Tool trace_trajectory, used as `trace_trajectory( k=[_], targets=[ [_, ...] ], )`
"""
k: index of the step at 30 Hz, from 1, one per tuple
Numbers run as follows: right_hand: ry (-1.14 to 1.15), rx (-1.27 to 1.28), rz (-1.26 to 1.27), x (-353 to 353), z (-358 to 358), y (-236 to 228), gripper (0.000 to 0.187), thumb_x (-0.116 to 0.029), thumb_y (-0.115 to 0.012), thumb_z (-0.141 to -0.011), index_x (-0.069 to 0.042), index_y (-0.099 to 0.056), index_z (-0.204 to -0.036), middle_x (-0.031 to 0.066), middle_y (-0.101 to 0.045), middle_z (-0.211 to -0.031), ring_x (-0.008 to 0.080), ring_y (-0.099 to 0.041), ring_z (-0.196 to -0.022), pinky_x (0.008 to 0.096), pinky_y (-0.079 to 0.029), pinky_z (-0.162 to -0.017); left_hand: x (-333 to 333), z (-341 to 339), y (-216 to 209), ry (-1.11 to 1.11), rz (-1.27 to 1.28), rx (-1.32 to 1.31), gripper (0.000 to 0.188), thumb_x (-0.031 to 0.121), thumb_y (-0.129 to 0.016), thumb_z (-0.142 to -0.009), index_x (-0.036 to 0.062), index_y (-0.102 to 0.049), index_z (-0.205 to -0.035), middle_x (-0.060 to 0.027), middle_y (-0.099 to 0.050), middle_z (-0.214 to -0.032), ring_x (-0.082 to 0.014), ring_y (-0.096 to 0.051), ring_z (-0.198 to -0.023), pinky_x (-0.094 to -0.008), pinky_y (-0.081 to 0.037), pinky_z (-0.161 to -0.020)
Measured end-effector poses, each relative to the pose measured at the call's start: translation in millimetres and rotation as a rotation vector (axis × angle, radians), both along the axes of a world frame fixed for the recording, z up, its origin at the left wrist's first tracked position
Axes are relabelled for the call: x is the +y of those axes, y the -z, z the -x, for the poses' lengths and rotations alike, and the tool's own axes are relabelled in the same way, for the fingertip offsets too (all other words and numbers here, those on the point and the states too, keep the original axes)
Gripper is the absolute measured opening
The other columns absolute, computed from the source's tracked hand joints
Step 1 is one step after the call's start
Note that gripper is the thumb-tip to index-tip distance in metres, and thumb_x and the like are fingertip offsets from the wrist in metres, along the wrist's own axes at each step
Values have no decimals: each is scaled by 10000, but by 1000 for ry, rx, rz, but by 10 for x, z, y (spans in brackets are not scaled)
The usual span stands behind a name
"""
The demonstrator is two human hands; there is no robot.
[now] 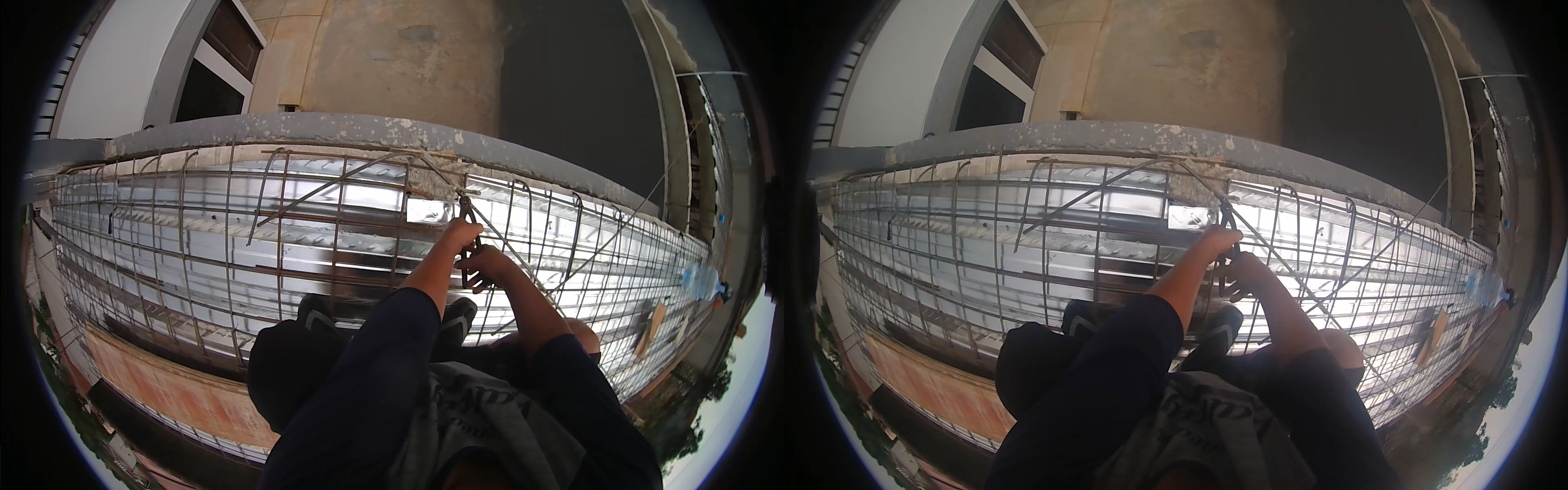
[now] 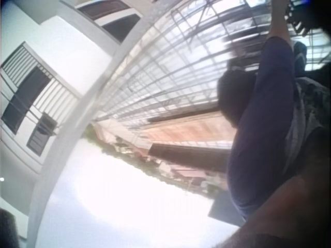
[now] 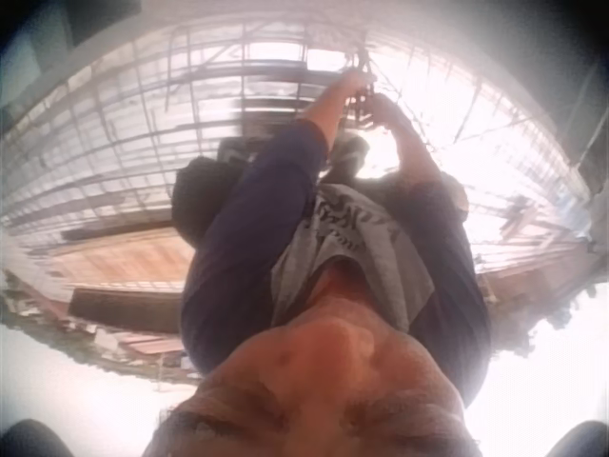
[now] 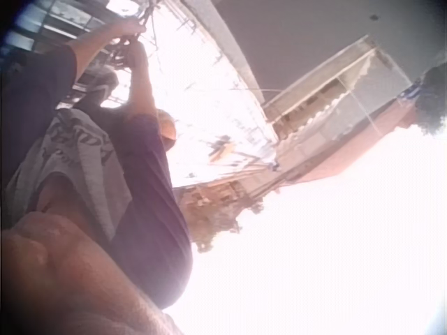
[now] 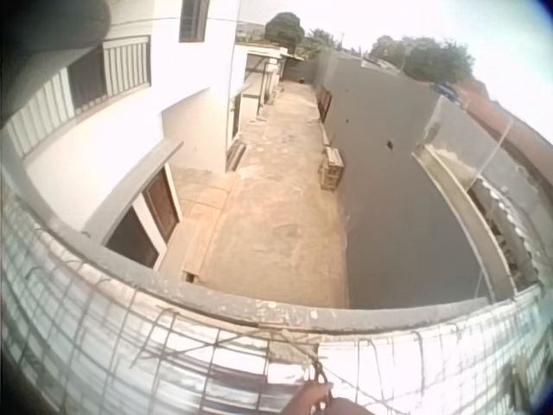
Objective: The person secures metal scaffolding poles by tying them together with wire. They use pliers to twist and tighten the wire at multiple junctions on the scaffolding structure.
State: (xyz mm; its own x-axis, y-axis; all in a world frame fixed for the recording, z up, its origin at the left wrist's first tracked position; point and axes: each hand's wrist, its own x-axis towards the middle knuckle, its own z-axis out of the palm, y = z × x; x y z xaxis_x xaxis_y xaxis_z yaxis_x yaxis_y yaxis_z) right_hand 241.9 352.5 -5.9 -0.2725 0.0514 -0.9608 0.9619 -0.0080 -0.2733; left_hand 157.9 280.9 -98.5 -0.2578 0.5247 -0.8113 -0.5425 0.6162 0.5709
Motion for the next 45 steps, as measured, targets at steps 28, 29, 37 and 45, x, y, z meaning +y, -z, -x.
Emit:
trace_trajectory(
  k=[28,29,37,45],
  targets=[
    [-866,151,-948,-382,-147,-196,408,-267,-657,-730,36,-585,-993,180,-663,-922,298,-658,-885,432,-519,-785,128,-187,-81,46,63,132,421,360,-661,-718,-36,-674,-862,-187,-675,-882,-276,-670,-838,-386,-536,-713],
    [-842,136,-881,-374,-92,-231,382,-260,-646,-734,43,-587,-959,184,-661,-900,290,-661,-844,421,-528,-740,123,-177,-83,77,100,238,393,339,-647,-717,-30,-678,-848,-199,-678,-906,-279,-673,-875,-391,-543,-745],
    [416,216,251,150,-200,-188,251,-185,-489,-800,0,-530,-965,56,-528,-722,166,-556,-569,307,-450,-382,47,-131,-253,-331,-121,-380,438,433,-636,-765,3,-640,-849,-115,-639,-764,-251,-620,-589,-382,-481,-535],
    [-876,31,-846,-321,-102,-504,535,-322,-709,-746,23,-496,-1096,128,-579,-920,282,-635,-917,411,-550,-716,139,-314,-30,-290,-24,-137,373,317,-676,-728,-42,-661,-828,-160,-647,-748,-232,-637,-612,-369,-523,-557]
  ],
)
